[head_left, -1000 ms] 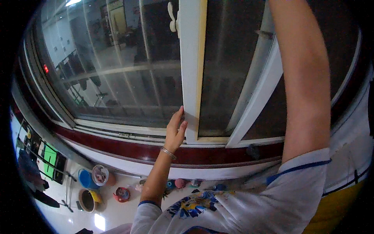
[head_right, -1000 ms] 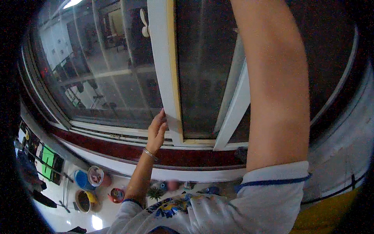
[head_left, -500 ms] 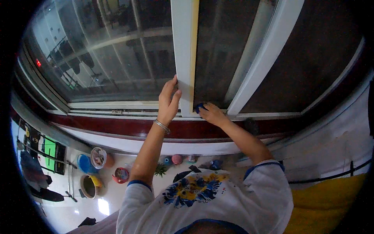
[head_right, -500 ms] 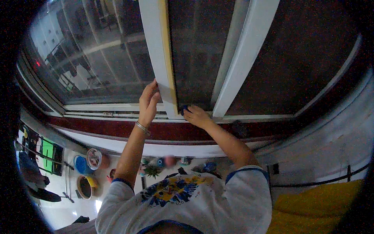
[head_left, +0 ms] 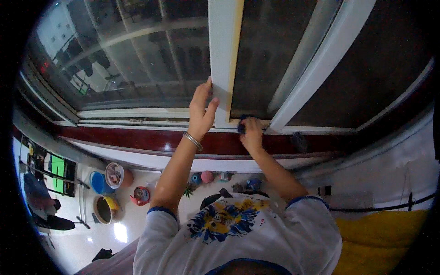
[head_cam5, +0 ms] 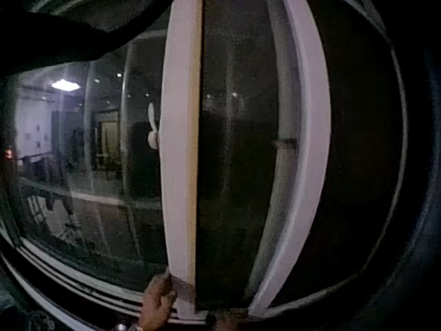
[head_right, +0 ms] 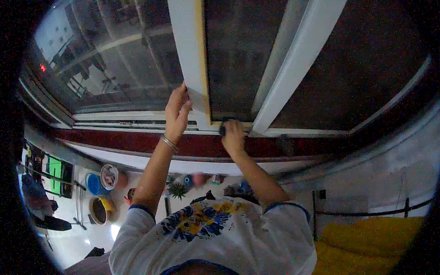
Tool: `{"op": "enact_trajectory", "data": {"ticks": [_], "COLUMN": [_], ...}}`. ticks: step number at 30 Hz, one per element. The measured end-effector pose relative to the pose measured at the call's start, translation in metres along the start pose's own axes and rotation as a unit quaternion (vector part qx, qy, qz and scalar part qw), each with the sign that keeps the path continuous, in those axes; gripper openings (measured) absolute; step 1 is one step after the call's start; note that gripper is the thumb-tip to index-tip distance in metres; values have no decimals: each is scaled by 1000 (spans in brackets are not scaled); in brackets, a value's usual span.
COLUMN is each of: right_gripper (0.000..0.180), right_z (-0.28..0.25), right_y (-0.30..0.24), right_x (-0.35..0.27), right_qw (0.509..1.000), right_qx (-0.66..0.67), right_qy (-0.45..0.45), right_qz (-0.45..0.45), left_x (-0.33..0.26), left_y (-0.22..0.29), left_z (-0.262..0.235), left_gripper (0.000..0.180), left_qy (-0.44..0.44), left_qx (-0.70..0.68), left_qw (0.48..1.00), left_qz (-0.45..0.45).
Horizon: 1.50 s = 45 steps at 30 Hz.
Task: The person wipes a window screen and frame with a blue cloth. They then squat on the floor to wash the cloth in a basin, pack a flower into a plastic bag, and wipe a small potted plant.
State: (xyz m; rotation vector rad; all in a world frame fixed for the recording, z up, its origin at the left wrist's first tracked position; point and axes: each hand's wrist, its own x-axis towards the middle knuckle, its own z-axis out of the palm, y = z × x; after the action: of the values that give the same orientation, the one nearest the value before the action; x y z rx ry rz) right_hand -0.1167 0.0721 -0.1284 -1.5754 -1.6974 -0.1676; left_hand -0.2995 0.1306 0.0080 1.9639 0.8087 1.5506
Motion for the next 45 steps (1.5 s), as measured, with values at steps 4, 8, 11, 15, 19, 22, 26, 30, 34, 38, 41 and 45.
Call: {"op": "enact_trajectory", "data": {"ticks": [4, 8, 11, 15, 19, 22, 26, 30, 34, 38, 41, 45], "right_gripper": [21, 31, 36, 34, 32, 35, 35, 40, 44, 42, 39, 36], "right_z": [34, 18, -4, -40, -66, -92, -116, -144, -160, -158, -167, -175], "right_y": [-24, -8, 12, 39, 58, 54, 78, 90, 109, 124, 110, 117], "right_x": [5, -9, -49, -73, -77, -69, -77, -85, -103, -117, -98, -78], "right_qw": [995, 988, 981, 968, 936, 916, 882, 855, 832, 795, 829, 918], "right_qx": [-18, 78, 130, 215, 299, 339, 385, 389, 390, 461, 435, 312], "right_qy": [1, -82, -144, -59, -14, 42, 73, 126, 180, 168, 156, 119], "right_qz": [-100, -104, -28, 115, 185, 211, 263, 318, 351, 357, 315, 213], "left_x": [-2, 0, 1, -2, -2, 2, 3, 6, 6, 6, 3, -27], "left_y": [-3, -6, -4, -5, -1, 17, 18, 41, 44, 48, 55, 65], "left_z": [5, 2, -4, -9, 2, 24, 73, 117, 149, 148, 149, 162], "left_gripper": [49, 49, 49, 53, 59, 64, 71, 72, 75, 75, 72, 64], "left_qy": [24, 10, -13, -34, -58, -102, -148, -197, -184, -184, -180, -68], "left_qx": [-1, -23, -81, -129, -132, -147, -153, -175, -146, -114, -104, -26], "left_qw": [1000, 1000, 995, 986, 987, 975, 975, 959, 971, 976, 977, 997], "left_qz": [0, -16, -62, -95, -77, -129, -63, -107, -39, -31, -35, 6]}}
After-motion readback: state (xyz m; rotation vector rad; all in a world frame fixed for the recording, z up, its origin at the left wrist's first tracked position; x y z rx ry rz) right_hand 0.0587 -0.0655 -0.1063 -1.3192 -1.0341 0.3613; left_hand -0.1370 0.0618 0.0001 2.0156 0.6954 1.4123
